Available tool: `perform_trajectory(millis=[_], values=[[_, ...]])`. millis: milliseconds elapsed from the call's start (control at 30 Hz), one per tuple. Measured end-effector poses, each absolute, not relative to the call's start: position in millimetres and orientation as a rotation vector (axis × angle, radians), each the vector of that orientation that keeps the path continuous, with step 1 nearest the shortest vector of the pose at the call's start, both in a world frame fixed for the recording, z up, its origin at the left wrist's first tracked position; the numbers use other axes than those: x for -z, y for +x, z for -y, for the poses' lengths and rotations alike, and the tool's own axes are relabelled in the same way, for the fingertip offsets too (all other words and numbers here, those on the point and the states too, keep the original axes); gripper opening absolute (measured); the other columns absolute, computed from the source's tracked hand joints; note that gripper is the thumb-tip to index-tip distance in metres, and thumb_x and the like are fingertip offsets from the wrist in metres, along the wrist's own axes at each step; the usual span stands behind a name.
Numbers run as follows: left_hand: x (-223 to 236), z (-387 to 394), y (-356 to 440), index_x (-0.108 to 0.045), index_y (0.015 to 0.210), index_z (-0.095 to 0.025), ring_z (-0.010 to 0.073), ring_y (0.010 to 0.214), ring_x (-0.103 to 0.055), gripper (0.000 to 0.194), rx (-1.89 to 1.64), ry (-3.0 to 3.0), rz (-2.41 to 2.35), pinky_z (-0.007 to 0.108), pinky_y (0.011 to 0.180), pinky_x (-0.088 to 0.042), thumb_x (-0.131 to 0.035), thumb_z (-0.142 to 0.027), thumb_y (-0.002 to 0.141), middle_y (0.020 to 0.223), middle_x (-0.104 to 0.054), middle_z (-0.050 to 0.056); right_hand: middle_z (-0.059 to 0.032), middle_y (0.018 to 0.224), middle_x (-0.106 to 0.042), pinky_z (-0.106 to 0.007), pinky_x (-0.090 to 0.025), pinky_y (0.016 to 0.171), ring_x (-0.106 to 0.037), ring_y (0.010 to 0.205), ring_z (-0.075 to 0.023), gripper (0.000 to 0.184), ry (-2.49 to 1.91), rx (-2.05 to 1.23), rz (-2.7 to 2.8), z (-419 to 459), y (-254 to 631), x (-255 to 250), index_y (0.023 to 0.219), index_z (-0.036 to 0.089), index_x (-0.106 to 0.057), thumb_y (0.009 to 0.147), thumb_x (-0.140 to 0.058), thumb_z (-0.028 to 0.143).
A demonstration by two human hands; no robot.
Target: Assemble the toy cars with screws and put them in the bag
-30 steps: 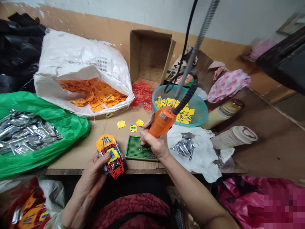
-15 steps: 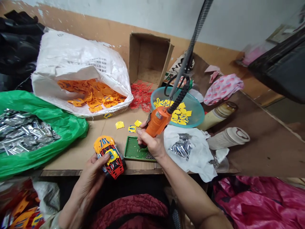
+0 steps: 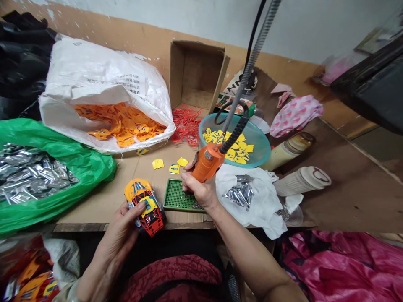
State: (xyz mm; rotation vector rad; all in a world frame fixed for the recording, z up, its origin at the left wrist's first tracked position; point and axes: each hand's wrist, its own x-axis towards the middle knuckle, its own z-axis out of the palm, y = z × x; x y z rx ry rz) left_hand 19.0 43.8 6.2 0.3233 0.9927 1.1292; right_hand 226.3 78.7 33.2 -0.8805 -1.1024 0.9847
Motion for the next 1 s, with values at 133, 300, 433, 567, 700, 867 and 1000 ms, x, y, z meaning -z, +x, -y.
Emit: perform_trajectory(millis=[133, 300, 433, 567, 700, 867, 1000], values=[[-4.6, -44.2, 17.6, -0.065, 0.107, -0.014, 0.0212, 0.072, -0.074, 0.059, -1.111, 0.331, -0.967, 0.032, 0.069, -0.064, -0.096, -0.025, 0.058, 0.089, -0.078, 0.007, 0.0096, 0.054, -0.057, -0.026, -0.050, 0.050, -0.055, 0.044, -0.0117, 0.021, -0.888, -0.992, 1.101, -79.7, 226.9, -34.4, 0.096, 0.023, -0.056, 0.084, -0.072, 0.028], [-5.9, -44.3, 16.7, -0.066, 0.108, -0.014, 0.0216, 0.074, -0.074, 0.058, -1.120, 0.313, -0.931, 0.033, 0.071, -0.063, -0.096, -0.026, 0.059, 0.090, -0.079, 0.007, 0.0099, 0.050, -0.054, -0.026, -0.049, 0.050, -0.051, 0.040, -0.0112, 0.021, -0.771, -1.004, 1.005, -82.5, 217.0, -65.0, 0.094, 0.022, -0.057, 0.079, -0.071, 0.024], [-5.5, -44.7, 16.3, -0.067, 0.110, -0.014, 0.0213, 0.074, -0.074, 0.060, -1.121, 0.312, -0.900, 0.032, 0.070, -0.062, -0.096, -0.027, 0.059, 0.093, -0.079, 0.008, 0.0103, 0.048, -0.050, -0.027, -0.047, 0.049, -0.047, 0.038, -0.0106, 0.019, -0.629, -1.081, 0.940, -81.2, 198.6, -98.8, 0.089, 0.022, -0.056, 0.074, -0.068, 0.025], [-6.4, -43.5, 18.3, -0.068, 0.107, -0.013, 0.0218, 0.075, -0.074, 0.058, -1.136, 0.324, -0.922, 0.032, 0.071, -0.061, -0.095, -0.028, 0.059, 0.092, -0.078, 0.009, 0.0099, 0.049, -0.048, -0.029, -0.048, 0.049, -0.047, 0.038, -0.0115, 0.016, -0.572, -1.159, 0.970, -78.6, 182.0, -107.3, 0.089, 0.023, -0.056, 0.077, -0.067, 0.026], [-8.0, -42.4, 21.4, -0.067, 0.105, -0.013, 0.0215, 0.071, -0.072, 0.059, -1.167, 0.316, -0.966, 0.033, 0.068, -0.060, -0.096, -0.028, 0.056, 0.087, -0.078, 0.008, 0.0085, 0.051, -0.049, -0.030, -0.048, 0.050, -0.048, 0.040, -0.0128, 0.015, -0.538, -1.216, 0.964, -78.5, 174.4, -97.9, 0.089, 0.024, -0.057, 0.079, -0.068, 0.026], [-3.3, -44.2, 24.0, -0.068, 0.104, -0.013, 0.0202, 0.070, -0.071, 0.056, -1.198, 0.317, -0.965, 0.031, 0.069, -0.059, -0.095, -0.028, 0.057, 0.085, -0.077, 0.007, 0.0085, 0.051, -0.051, -0.031, -0.052, 0.051, -0.049, 0.040, -0.0125, 0.016, -0.514, -1.238, 0.964, -77.7, 171.9, -94.3, 0.093, 0.023, -0.059, 0.079, -0.068, 0.024], [0.1, -44.8, 25.6, -0.068, 0.102, -0.013, 0.0202, 0.073, -0.072, 0.053, -1.209, 0.330, -0.959, 0.031, 0.070, -0.059, -0.094, -0.028, 0.058, 0.089, -0.078, 0.009, 0.0086, 0.049, -0.052, -0.030, -0.051, 0.052, -0.049, 0.040, -0.0125, 0.018, -0.548, -1.242, 0.966, -76.6, 169.9, -96.5, 0.091, 0.022, -0.058, 0.078, -0.069, 0.025]])
